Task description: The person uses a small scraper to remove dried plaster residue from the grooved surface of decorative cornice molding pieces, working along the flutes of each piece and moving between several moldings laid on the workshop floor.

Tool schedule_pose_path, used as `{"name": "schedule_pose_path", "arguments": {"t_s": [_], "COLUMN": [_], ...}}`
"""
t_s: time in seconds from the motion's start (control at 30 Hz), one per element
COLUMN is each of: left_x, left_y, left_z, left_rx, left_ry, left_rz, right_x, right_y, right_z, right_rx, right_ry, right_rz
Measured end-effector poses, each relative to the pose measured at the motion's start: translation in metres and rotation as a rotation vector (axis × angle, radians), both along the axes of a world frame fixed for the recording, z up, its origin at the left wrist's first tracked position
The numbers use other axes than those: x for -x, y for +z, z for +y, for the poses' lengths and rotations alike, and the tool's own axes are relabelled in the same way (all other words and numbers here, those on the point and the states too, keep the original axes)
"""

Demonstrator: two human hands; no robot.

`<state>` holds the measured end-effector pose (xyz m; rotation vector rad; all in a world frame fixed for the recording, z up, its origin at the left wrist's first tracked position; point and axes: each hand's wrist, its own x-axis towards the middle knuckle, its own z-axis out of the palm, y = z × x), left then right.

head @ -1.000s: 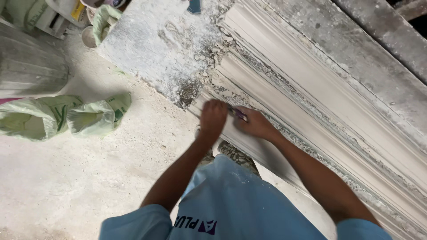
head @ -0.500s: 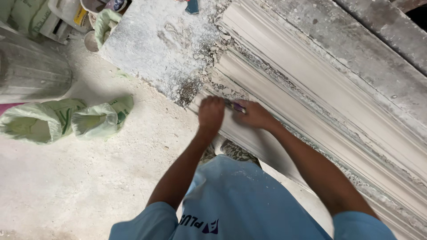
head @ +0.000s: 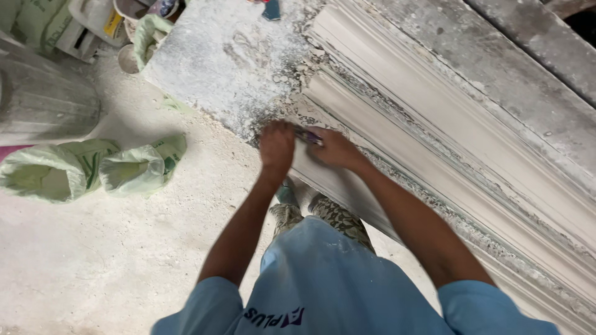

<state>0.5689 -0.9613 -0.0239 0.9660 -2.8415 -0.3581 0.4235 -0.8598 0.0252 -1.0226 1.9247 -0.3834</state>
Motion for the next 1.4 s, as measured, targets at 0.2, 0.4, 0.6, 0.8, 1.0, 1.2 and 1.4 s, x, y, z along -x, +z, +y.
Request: {"name": "schedule_pose_path", "arguments": {"t_s": [0.2, 0.4, 0.6, 0.8, 1.0, 1.2, 1.4], "left_x": [-0.042, -0.042, -0.056, -0.078, -0.054, -0.015, 0.022], "left_y": [0.017, -0.011, -0.032, 0.005, 0.063, 0.087, 0.069], "left_z": [0.0, 0.12, 0.152, 0.096, 0.037, -0.054, -0.088], "left_rx": [-0.002, -1.402, -1.471, -0.817, -0.343, 0.056, 0.11], "left_ry": [0.069, 0.291, 0.351, 0.202, -0.278, -0.75, -1.161], "left_rz": [0.348, 0.418, 0.684, 0.343, 0.144, -0.063, -0.172], "right_x": [-0.013, -0.063, -0.069, -0.03, -0.049, -0.067, -0.066], "right_y": [0.011, -0.01, -0.037, -0.067, -0.084, -0.096, -0.088], "right_z": [0.026, 0.112, 0.209, 0.327, 0.406, 0.392, 0.366], "right_rx": [0.105, 0.318, 0.556, 0.549, 0.033, -0.057, -0.231], "right_ry": [-0.187, -0.212, -0.088, -0.41, -0.692, -1.056, -1.197], "right_rz": [-0.074, -0.285, 0.056, 0.572, 0.807, 0.608, 0.51]}}
